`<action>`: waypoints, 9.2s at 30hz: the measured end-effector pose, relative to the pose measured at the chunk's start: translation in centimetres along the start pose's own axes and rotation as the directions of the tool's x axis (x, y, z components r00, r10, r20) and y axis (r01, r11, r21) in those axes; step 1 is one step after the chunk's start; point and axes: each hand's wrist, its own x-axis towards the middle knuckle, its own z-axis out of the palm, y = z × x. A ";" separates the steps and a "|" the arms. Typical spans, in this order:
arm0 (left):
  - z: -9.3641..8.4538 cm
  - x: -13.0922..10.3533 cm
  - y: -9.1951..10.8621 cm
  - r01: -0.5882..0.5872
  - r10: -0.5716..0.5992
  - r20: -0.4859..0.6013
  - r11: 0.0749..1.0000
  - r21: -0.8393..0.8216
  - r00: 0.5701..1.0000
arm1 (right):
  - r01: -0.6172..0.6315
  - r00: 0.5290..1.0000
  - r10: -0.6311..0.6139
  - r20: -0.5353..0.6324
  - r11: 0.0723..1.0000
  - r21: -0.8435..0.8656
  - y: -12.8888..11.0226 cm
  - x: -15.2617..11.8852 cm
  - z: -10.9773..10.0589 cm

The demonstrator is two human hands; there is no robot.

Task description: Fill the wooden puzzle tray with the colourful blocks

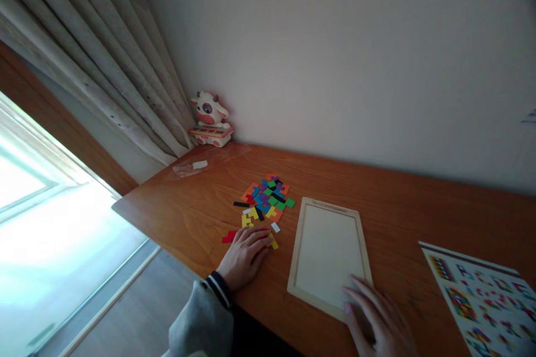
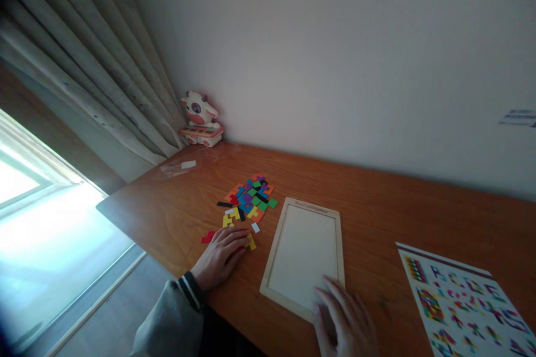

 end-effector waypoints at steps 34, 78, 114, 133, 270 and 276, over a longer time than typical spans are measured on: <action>-1.2 9.2 -6.1 -0.208 0.114 0.317 0.936 0.284 0.942 | -0.060 0.998 0.061 0.032 0.997 -0.041 0.4 0.0 0.1; 1.8 9.9 -3.5 -0.342 0.347 0.012 0.929 -0.140 0.938 | -0.219 0.971 0.215 0.106 0.975 0.028 -0.8 0.3 -0.6; 2.2 10.0 -9.1 0.334 -0.319 -0.153 0.939 0.086 0.935 | -0.235 0.969 0.230 0.091 0.971 0.045 -0.9 0.3 -0.8; 2.1 13.1 -5.0 0.053 -0.128 -0.323 0.971 -0.231 0.938 | -0.262 0.962 0.257 0.089 0.964 0.051 -1.1 0.8 -1.0; 6.6 12.3 1.7 -0.291 0.281 -0.081 0.889 -0.353 0.956 | -0.228 0.969 0.196 0.154 0.945 0.233 1.8 7.8 2.7; 5.8 12.1 2.1 -0.469 0.504 0.010 0.811 -0.349 0.864 | -0.228 0.969 0.195 0.149 0.942 0.247 1.9 7.7 2.7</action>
